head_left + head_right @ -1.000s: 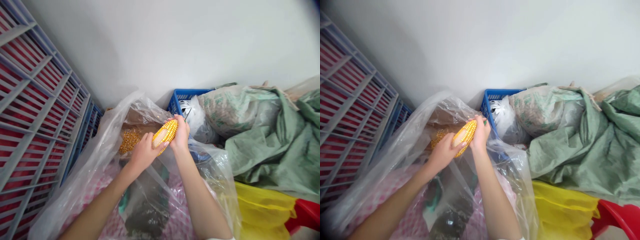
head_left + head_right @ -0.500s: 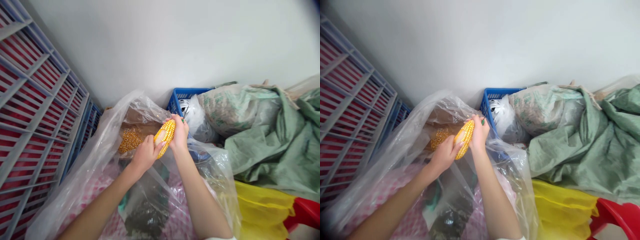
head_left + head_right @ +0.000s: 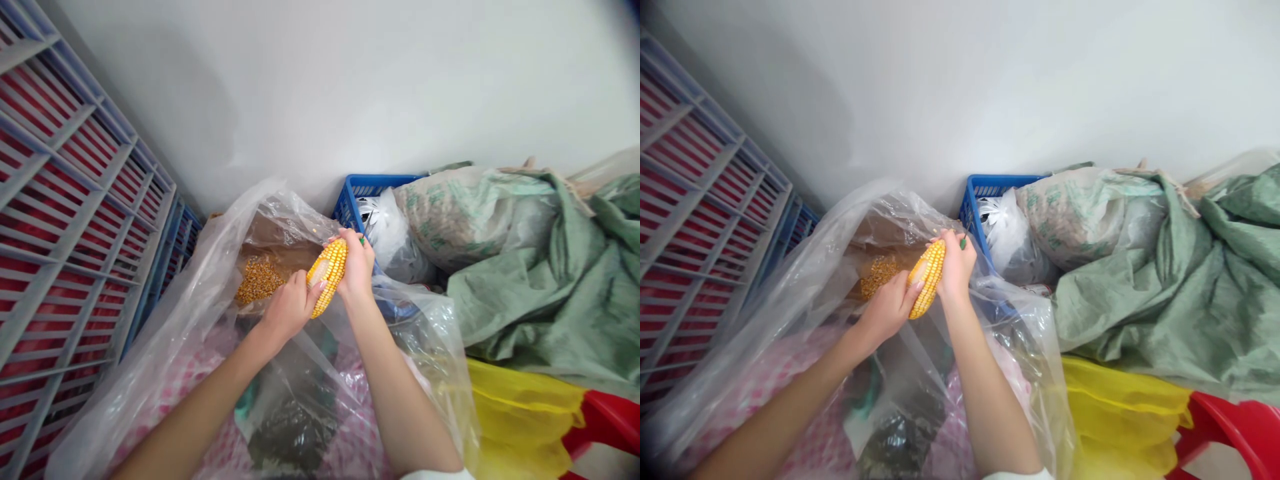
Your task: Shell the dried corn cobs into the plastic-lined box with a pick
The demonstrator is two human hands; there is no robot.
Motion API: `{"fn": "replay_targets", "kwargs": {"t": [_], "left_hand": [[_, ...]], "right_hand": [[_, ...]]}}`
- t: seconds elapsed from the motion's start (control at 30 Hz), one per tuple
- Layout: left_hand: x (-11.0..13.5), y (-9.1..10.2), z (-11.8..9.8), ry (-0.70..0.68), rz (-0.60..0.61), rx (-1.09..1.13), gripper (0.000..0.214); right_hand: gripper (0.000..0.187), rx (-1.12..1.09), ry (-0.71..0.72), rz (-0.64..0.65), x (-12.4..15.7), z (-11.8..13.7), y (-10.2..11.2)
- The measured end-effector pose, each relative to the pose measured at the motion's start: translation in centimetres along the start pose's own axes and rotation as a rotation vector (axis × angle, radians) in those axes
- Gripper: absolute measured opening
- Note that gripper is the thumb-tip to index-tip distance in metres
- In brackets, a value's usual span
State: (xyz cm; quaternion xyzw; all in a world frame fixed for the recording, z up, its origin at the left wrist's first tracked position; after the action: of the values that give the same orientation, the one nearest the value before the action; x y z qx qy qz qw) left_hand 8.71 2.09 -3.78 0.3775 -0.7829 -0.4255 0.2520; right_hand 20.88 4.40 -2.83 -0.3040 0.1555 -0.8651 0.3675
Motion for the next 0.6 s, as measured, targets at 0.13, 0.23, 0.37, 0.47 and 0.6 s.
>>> {"fn": "replay_targets", "kwargs": {"t": [0.13,0.23,0.37,0.47,0.6], "left_hand": [[0.1,0.3,0.2,-0.004,-0.02,0.062,0.042],[0.2,0.6,0.1,-0.021,-0.074,0.178,0.042],[-0.1,0.4,0.3,0.11,-0.154,0.142,0.043],[-0.6,0.0,0.6,0.131,-0.169,0.077,0.044],[-1.1,0.0,1.3,0.083,-0.153,0.081,0.047]], "right_hand": [[0.023,0.002,0.016,-0.014,-0.1,0.1,0.0],[0.021,-0.007,0.033,-0.043,-0.2,0.0,-0.1],[0.02,-0.001,0.046,-0.049,-0.1,-0.3,-0.4],[0.02,0.006,0.069,-0.057,-0.1,-0.6,-0.4],[0.02,-0.016,0.059,-0.078,-0.4,-1.3,-0.2]]}}
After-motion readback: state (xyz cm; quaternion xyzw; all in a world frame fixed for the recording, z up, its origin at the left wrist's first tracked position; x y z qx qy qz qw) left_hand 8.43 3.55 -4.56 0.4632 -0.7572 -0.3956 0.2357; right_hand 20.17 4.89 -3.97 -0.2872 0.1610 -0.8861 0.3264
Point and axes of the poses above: each hand's wrist, its own x-axis away from the middle knuckle, its own y-axis out of the back of the hand, z = x × y, the point moved 3 cm from there along -x, towards the middle knuckle, and after that the axes turned 7 degrees about -y, right-handed, at the moved point
